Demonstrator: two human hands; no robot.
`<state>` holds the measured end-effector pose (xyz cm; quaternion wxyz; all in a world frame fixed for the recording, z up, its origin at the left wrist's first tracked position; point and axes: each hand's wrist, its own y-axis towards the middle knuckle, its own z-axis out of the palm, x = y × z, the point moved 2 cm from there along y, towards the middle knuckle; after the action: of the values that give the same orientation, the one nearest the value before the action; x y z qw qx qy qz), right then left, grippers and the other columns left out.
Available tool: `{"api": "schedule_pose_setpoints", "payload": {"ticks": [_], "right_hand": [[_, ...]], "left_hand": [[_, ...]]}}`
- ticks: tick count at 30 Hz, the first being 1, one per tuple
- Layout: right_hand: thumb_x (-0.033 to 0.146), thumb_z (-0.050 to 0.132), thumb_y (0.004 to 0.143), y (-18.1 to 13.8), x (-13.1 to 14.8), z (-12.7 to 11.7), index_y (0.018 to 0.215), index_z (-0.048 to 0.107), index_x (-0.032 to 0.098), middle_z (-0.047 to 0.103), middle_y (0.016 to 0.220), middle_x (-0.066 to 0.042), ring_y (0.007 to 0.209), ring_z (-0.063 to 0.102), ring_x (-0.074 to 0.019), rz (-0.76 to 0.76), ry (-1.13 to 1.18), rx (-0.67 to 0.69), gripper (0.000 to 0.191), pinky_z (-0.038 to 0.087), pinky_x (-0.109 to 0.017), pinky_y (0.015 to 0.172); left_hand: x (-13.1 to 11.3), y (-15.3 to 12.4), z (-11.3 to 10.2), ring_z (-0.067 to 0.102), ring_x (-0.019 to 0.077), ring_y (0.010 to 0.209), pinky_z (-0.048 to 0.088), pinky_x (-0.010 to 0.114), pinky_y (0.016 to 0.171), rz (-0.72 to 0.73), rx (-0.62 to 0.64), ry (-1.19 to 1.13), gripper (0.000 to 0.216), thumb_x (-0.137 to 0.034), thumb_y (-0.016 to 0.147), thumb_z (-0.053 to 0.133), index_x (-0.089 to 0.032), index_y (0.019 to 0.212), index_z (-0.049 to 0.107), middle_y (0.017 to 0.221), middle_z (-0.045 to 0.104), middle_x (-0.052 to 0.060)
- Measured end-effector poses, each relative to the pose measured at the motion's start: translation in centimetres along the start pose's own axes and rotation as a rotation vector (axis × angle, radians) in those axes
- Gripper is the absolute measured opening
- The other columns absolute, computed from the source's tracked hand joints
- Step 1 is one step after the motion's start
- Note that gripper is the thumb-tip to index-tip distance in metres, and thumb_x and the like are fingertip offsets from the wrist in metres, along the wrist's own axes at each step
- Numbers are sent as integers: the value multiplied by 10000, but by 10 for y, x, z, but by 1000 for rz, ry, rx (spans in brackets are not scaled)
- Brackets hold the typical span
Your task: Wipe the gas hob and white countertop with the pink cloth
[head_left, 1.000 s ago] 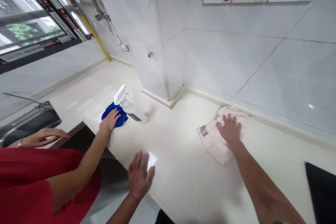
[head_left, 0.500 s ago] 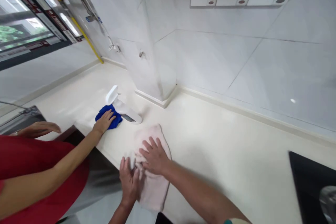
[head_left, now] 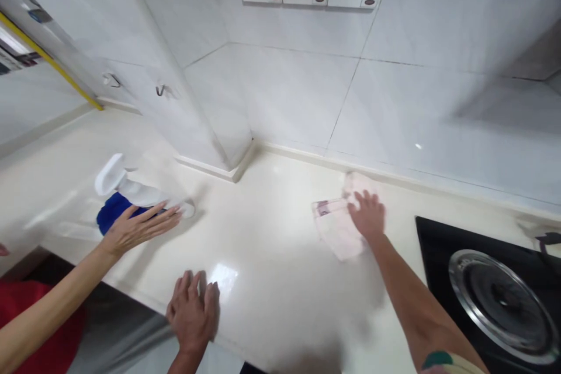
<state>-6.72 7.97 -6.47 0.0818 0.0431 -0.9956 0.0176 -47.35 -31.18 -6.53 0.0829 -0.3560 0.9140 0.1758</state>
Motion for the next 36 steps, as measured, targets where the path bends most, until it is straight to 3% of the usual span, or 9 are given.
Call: {"api": "schedule_pose_setpoints", "payload": {"ticks": [4,8,13,18,22,25,30,34,36], "right_hand": [[545,280,1016,-57,-99,4,1571,445,189,332,1684,-137,1569,220,-351,187,-47,-144,680,213,-565,1230],[543,253,1008,-114,-109,16,1564,446,155,368,1656,-176,1560,226,-363,193,-79,-208,705,200,-592,1224],[587,264,986,-105,-50,23,1562,436,145,310,1660,-242,1536,192,-467,259,-14,-177,746,208,-713,1154],[528,279,997,-69,106,18,1595,376,108,235,1690,-244,1549,141,-468,86,16,14,737,151,-724,1168],[529,302,1019,-113,246,26,1646,284,159,126,1733,-206,1573,62,-459,-181,34,177,729,46,-734,1178],[591,358,1007,-171,300,36,1653,268,171,85,1741,-193,1575,23,-476,-304,58,221,776,20,-728,1183],[658,372,1003,-223,290,32,1640,302,187,133,1742,-163,1572,110,-437,-418,81,254,795,178,-658,1187],[571,337,1051,-218,244,11,1455,561,262,488,1570,-111,1366,447,-327,-411,65,200,556,410,-486,1064],[476,390,1056,-216,221,4,1347,632,246,581,1425,-118,1251,508,-292,-380,44,167,443,451,-413,991]], "left_hand": [[-1,1,-1,415,388,1475,310,645,1153,-4,8,15,486,-488,1028,395,-182,1344,602,1559,493,207],[-4,1,-1,408,383,1479,286,646,1167,0,6,-3,475,-472,1023,412,-184,1343,612,1557,497,207],[-4,-3,1,405,374,1478,269,641,1177,-9,5,-66,470,-455,1006,452,-207,1366,625,1551,515,184],[-3,-7,1,386,370,1489,235,641,1193,-26,-16,-119,459,-435,1007,460,-202,1365,630,1565,501,185],[-1,-7,-3,347,388,1512,220,646,1200,-39,-1,-156,478,-436,1015,452,-155,1362,619,1577,470,218],[-3,-15,-11,318,404,1524,242,664,1183,-20,-27,-209,485,-425,1026,434,-145,1393,584,1574,453,239],[-29,-50,-21,318,334,1535,317,558,1205,281,-53,-376,465,-341,1019,469,-177,1453,508,1600,413,196],[-50,-65,-12,422,328,1463,394,515,1145,429,102,-333,414,-279,985,515,-214,1388,586,1536,511,160],[-53,-63,-12,468,343,1407,415,524,1092,447,175,-264,387,-269,970,539,-227,1344,628,1510,544,153]]}}
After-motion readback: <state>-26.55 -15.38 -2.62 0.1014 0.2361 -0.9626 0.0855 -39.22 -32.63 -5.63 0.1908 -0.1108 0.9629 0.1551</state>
